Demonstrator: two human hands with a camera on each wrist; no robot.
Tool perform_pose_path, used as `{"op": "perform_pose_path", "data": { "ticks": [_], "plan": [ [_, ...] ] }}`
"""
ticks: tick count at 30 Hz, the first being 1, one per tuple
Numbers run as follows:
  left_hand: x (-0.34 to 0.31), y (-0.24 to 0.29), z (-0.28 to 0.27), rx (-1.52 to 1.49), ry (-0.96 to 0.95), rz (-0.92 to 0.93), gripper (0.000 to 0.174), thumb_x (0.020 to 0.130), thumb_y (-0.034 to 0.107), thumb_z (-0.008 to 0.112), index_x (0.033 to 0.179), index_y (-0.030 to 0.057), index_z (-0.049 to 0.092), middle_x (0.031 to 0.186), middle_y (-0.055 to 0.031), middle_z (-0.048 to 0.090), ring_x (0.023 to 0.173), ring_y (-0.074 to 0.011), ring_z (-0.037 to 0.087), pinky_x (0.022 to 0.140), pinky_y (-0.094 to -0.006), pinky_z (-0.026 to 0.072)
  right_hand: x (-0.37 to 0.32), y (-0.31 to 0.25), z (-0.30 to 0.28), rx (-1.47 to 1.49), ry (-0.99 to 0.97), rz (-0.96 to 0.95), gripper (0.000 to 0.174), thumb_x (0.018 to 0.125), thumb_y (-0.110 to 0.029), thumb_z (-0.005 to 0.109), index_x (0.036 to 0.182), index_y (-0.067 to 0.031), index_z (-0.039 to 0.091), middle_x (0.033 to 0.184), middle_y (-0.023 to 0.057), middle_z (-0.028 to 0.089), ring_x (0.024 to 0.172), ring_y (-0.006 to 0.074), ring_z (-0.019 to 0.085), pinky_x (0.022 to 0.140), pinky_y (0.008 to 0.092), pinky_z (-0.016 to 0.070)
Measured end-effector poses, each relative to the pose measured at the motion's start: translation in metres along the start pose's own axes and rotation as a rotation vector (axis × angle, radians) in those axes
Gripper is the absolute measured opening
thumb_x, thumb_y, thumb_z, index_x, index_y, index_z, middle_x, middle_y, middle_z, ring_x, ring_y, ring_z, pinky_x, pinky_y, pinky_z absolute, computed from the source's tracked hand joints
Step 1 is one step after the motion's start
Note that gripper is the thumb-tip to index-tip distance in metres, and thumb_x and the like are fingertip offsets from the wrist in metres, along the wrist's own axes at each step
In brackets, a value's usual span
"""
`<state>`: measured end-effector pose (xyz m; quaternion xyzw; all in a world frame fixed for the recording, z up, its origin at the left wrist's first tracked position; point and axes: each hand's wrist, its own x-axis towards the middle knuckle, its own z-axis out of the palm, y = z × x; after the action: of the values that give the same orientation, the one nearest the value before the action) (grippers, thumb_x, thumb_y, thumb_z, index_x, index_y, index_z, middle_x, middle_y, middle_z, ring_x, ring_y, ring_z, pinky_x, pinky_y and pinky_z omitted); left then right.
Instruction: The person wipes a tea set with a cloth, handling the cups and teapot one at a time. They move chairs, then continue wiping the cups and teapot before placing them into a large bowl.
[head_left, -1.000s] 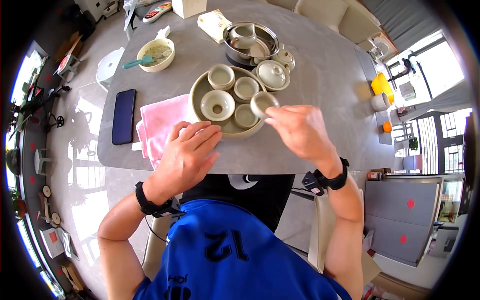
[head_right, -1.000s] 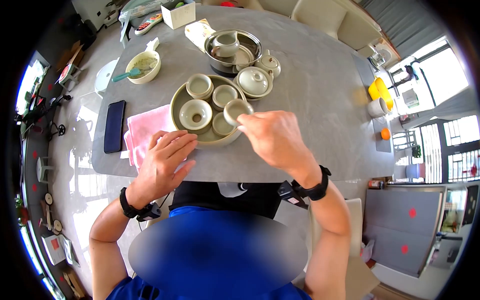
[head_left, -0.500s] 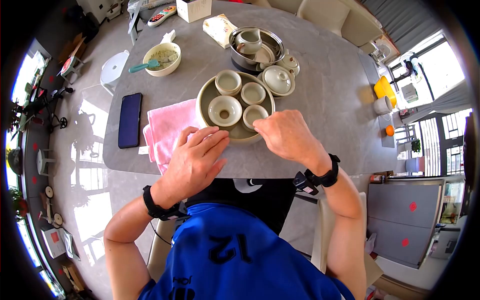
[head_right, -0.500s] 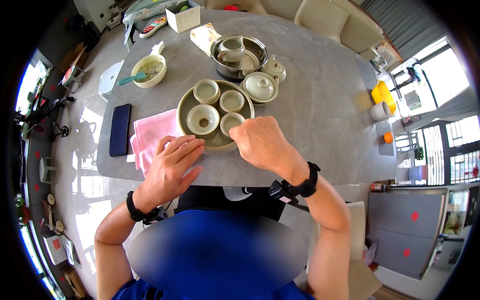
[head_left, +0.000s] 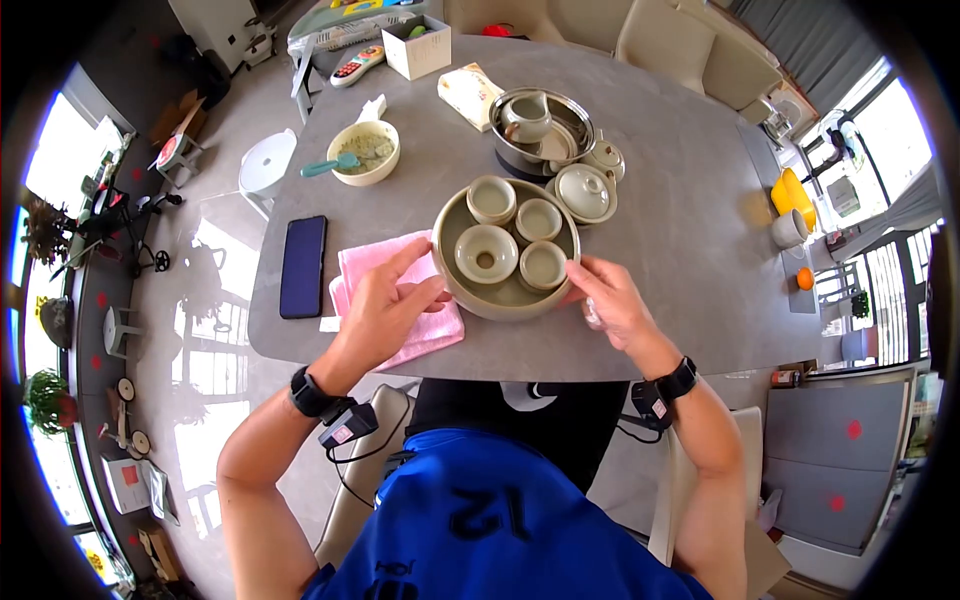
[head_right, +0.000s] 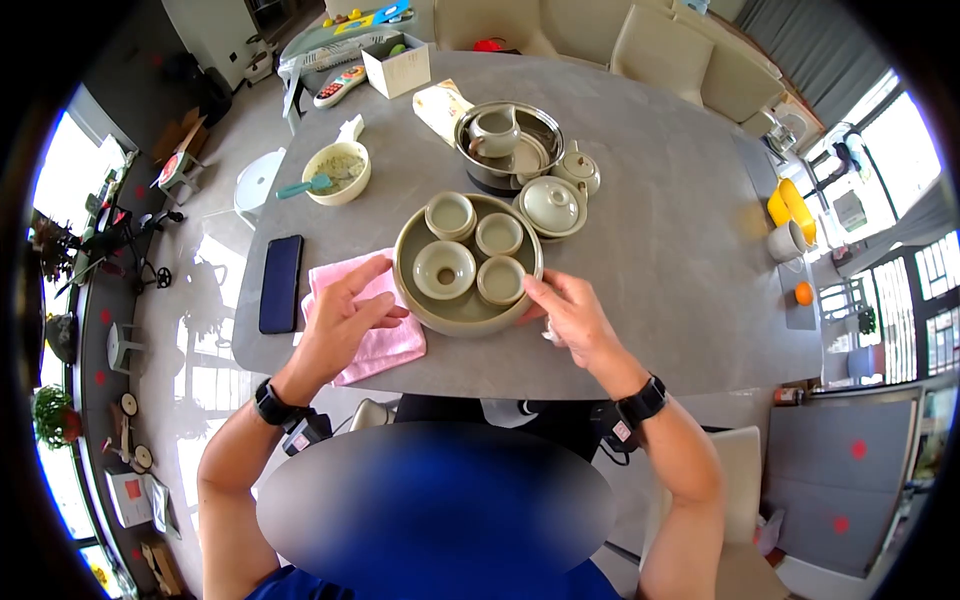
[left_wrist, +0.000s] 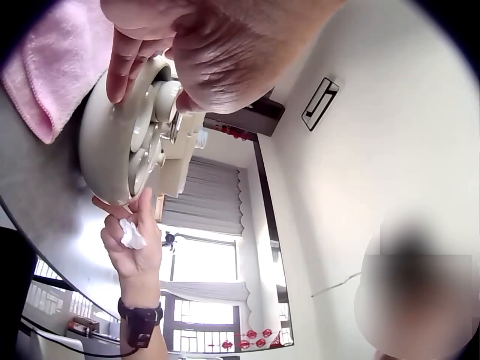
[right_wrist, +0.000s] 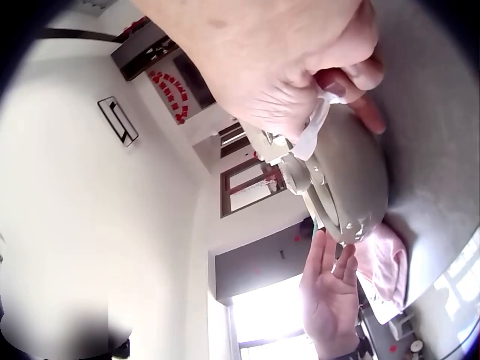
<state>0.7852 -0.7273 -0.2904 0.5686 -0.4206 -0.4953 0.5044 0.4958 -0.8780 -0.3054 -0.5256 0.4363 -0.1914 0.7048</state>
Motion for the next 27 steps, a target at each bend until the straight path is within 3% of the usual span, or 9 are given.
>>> {"op": "perform_pose_path", "data": {
  "ticks": [1,6,10,13,22,26,27],
  "plan": [
    [0.005,0.003,-0.001,0.065,-0.003,-0.036,0.059,0.104,0.012,0.063,0.155,-0.0073,0.041,0.132,-0.0155,0.067,0.105,-0.0204,0.074,0.086,-0.0310,0.0621,0.002,0.001,0.003,0.039,0.005,0.027,0.043,0.102,-0.037,0.071,0.126,-0.0019,0.066,0.085,0.0084,0.072,0.048,0.0011,0.037,0.042,0.0224,0.0232],
    [0.026,-0.003,-0.003,0.395,-0.041,-0.101,0.059,0.103,0.015,0.066,0.153,-0.0060,0.042,0.145,-0.0176,0.060,0.091,-0.0199,0.076,0.073,-0.0301,0.0642,0.009,0.004,0.003,0.044,0.018,0.032,0.036,0.097,-0.030,0.073,0.120,-0.0019,0.067,0.082,0.0068,0.070,0.049,0.0019,0.040,0.041,0.0222,0.0243],
    [0.034,-0.004,0.001,0.356,-0.028,0.054,0.056,0.096,0.013,0.068,0.143,-0.0098,0.047,0.100,-0.0203,0.075,0.078,-0.0226,0.078,0.065,-0.0340,0.0622,0.011,0.004,0.005,0.068,0.040,0.043,0.028,0.095,-0.023,0.071,0.113,-0.0014,0.069,0.081,0.0073,0.069,0.049,0.0027,0.042,0.041,0.0224,0.0251],
    [0.035,0.006,-0.003,0.339,-0.074,-0.056,0.051,0.098,0.003,0.064,0.145,-0.0045,0.047,0.130,-0.0152,0.067,0.090,-0.0183,0.075,0.073,-0.0301,0.0651,0.016,0.002,0.009,0.069,0.044,0.028,0.025,0.095,-0.020,0.070,0.111,-0.0007,0.069,0.080,0.0080,0.069,0.049,0.0036,0.042,0.041,0.0222,0.0255],
    [0.044,0.012,-0.025,0.314,-0.010,-0.048,0.042,0.101,0.008,0.061,0.141,-0.0012,0.056,0.114,-0.0078,0.072,0.088,-0.0112,0.071,0.076,-0.0259,0.0610,0.052,-0.012,0.027,0.055,-0.003,0.031,0.020,0.095,-0.020,0.069,0.102,-0.0014,0.068,0.081,0.0077,0.070,0.053,0.0067,0.053,0.041,0.0231,0.0270],
    [0.047,0.012,-0.033,0.232,0.005,-0.044,0.042,0.101,0.010,0.061,0.142,-0.0003,0.057,0.116,-0.0068,0.072,0.089,-0.0105,0.070,0.078,-0.0255,0.0600,0.069,-0.018,0.031,0.036,-0.016,0.057,0.020,0.095,-0.022,0.070,0.098,-0.0024,0.069,0.080,0.0073,0.070,0.054,0.0070,0.053,0.041,0.0235,0.0260],
    [0.048,0.013,-0.034,0.228,0.013,-0.045,0.043,0.101,0.011,0.061,0.142,-0.0001,0.056,0.117,-0.0066,0.071,0.090,-0.0107,0.069,0.078,-0.0260,0.0602,0.073,-0.017,0.033,0.029,-0.009,0.054,0.021,0.094,-0.024,0.072,0.096,-0.0038,0.068,0.073,0.0026,0.064,0.054,0.0063,0.050,0.042,0.0240,0.0258]
  ]
}}
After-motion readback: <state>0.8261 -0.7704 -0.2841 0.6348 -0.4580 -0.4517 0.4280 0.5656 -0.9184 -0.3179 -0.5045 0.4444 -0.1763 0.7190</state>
